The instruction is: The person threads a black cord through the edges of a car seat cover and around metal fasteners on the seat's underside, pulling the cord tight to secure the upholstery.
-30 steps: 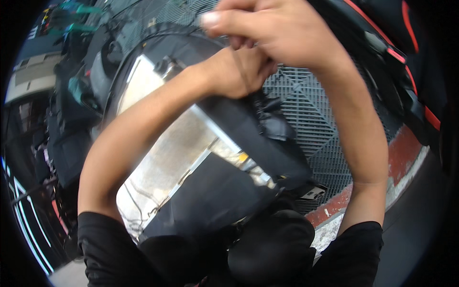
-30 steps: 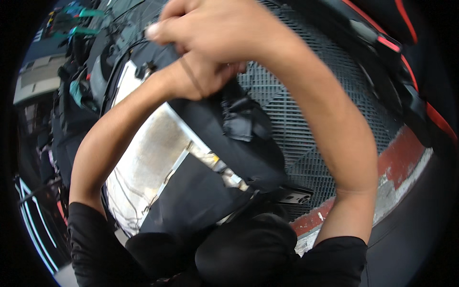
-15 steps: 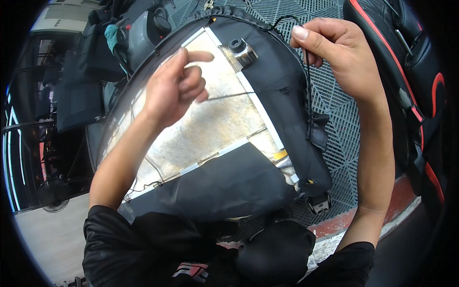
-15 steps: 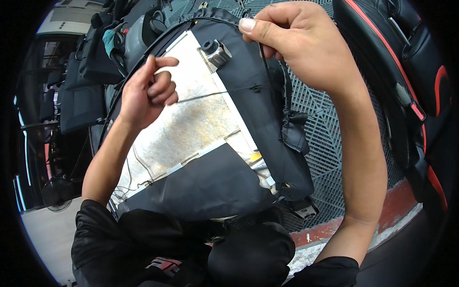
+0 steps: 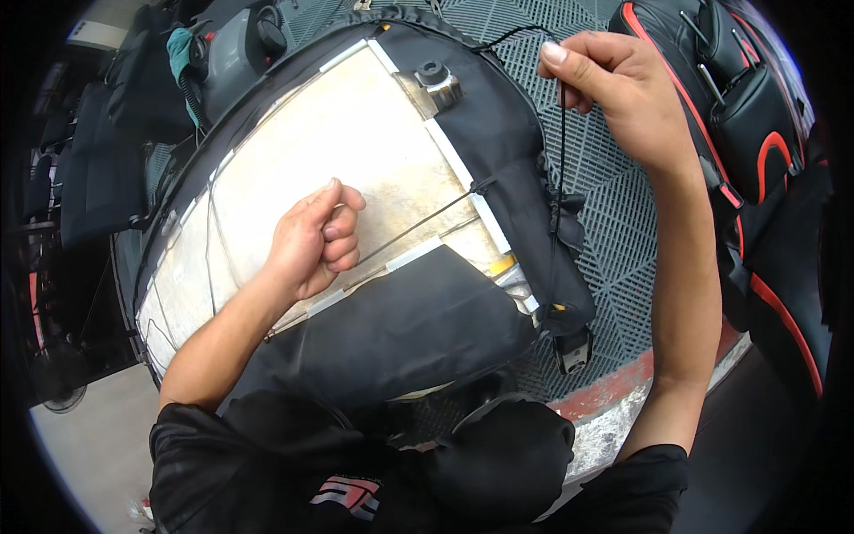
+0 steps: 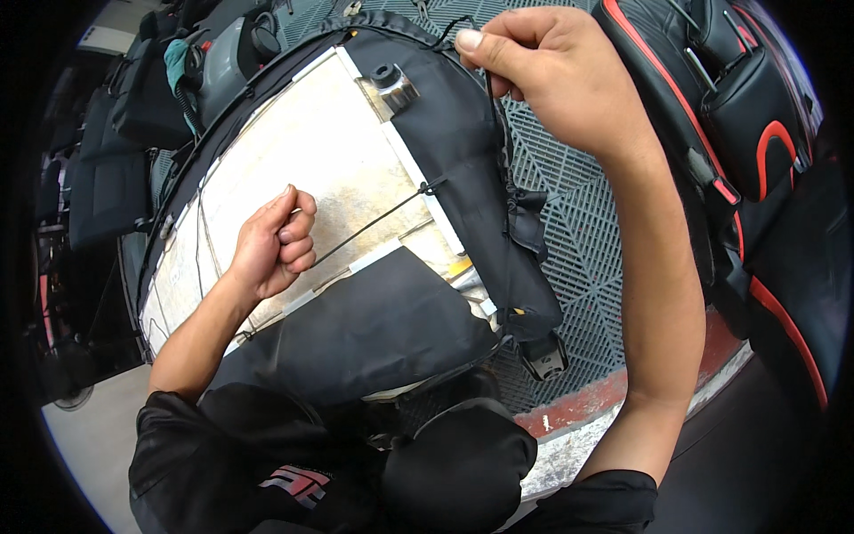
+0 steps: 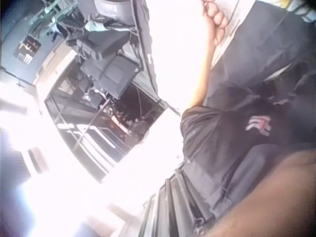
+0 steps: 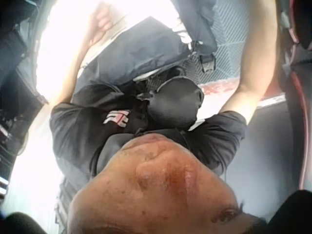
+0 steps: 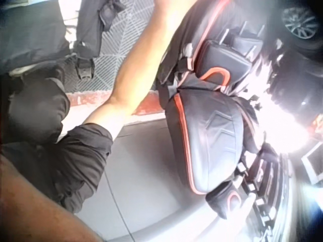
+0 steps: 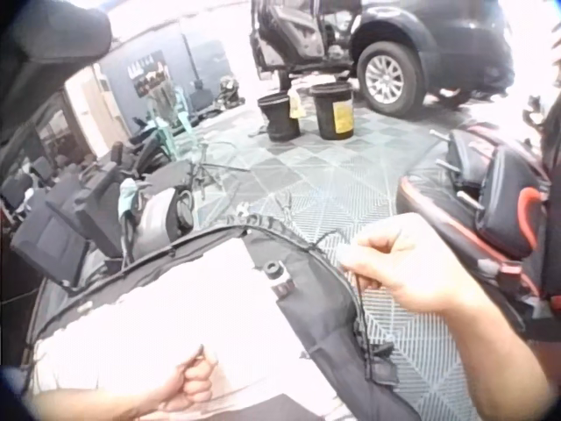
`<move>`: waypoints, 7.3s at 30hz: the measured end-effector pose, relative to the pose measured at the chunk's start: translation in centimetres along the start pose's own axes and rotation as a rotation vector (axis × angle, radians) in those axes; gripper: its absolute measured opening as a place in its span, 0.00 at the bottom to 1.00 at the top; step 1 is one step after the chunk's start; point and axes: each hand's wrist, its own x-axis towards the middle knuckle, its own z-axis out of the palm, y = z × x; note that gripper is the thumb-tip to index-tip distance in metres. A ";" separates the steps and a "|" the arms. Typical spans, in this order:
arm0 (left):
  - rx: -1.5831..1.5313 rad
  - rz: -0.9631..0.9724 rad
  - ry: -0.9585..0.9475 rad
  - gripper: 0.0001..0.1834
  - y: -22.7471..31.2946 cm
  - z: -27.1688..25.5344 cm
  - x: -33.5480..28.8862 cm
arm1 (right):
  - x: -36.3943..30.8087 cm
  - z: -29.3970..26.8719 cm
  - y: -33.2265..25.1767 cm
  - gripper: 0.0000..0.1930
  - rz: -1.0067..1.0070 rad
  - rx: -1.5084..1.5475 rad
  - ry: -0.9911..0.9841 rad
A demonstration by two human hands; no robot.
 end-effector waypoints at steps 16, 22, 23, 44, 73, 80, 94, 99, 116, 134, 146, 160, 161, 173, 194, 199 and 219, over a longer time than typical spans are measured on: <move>0.040 0.135 -0.177 0.12 -2.6 -0.6 2.1 | 1.3 5.3 -1.9 0.16 0.004 0.017 -0.059; -0.129 0.189 -0.129 0.17 -0.2 -1.8 2.3 | 1.3 7.5 -2.4 0.15 0.085 0.012 -0.136; -0.145 0.198 -0.122 0.18 -0.1 -1.8 2.1 | 0.9 8.6 -2.3 0.15 0.115 0.044 -0.121; -0.254 0.347 -0.041 0.12 -0.8 -4.6 4.0 | -1.0 17.8 -4.2 0.12 0.177 -0.384 -0.492; 1.415 0.761 -0.050 0.09 -5.5 -4.5 -1.2 | -3.8 18.1 -1.7 0.06 -0.094 -0.309 -0.593; 1.413 0.459 -0.055 0.08 -4.7 -3.7 -1.4 | -4.4 18.3 -1.3 0.06 -0.199 -0.361 -0.578; 0.634 0.167 -0.047 0.09 -7.7 -5.0 0.6 | -9.1 20.1 -3.0 0.12 0.210 -0.273 -0.370; 0.517 0.158 -0.033 0.10 -8.2 -5.2 0.8 | -9.4 20.6 -4.2 0.15 0.252 -0.331 -0.489; 0.487 0.142 -0.147 0.14 -8.1 -6.3 0.9 | -8.8 22.8 -5.5 0.18 0.516 -0.427 -0.485; 0.926 0.335 -0.247 0.15 -6.2 -6.8 -0.3 | -7.3 22.4 -4.9 0.14 0.203 -0.468 -0.488; 0.859 0.219 -0.307 0.15 -5.7 -7.1 0.6 | -5.7 17.5 -4.6 0.14 0.784 0.290 -0.222; 1.311 0.986 -0.596 0.12 0.9 8.1 5.6 | -9.3 6.1 -10.1 0.19 0.066 0.928 0.444; 1.305 1.146 -0.618 0.12 0.7 10.6 7.6 | -8.9 4.7 -10.1 0.20 0.007 0.944 0.438; 1.576 0.603 -0.680 0.16 1.0 19.4 15.3 | -9.7 -1.3 -6.8 0.18 -0.017 1.041 0.427; 0.356 0.361 0.008 0.11 -5.1 -2.3 1.9 | -3.7 17.1 -3.2 0.09 0.467 0.303 -0.119; 0.416 0.314 0.019 0.11 -5.1 -4.1 1.2 | -4.7 19.0 -2.2 0.12 0.189 -0.156 -0.281; 0.991 0.693 -0.031 0.19 -6.6 -6.2 -1.9 | -4.9 20.5 -1.5 0.09 0.287 -0.284 -0.525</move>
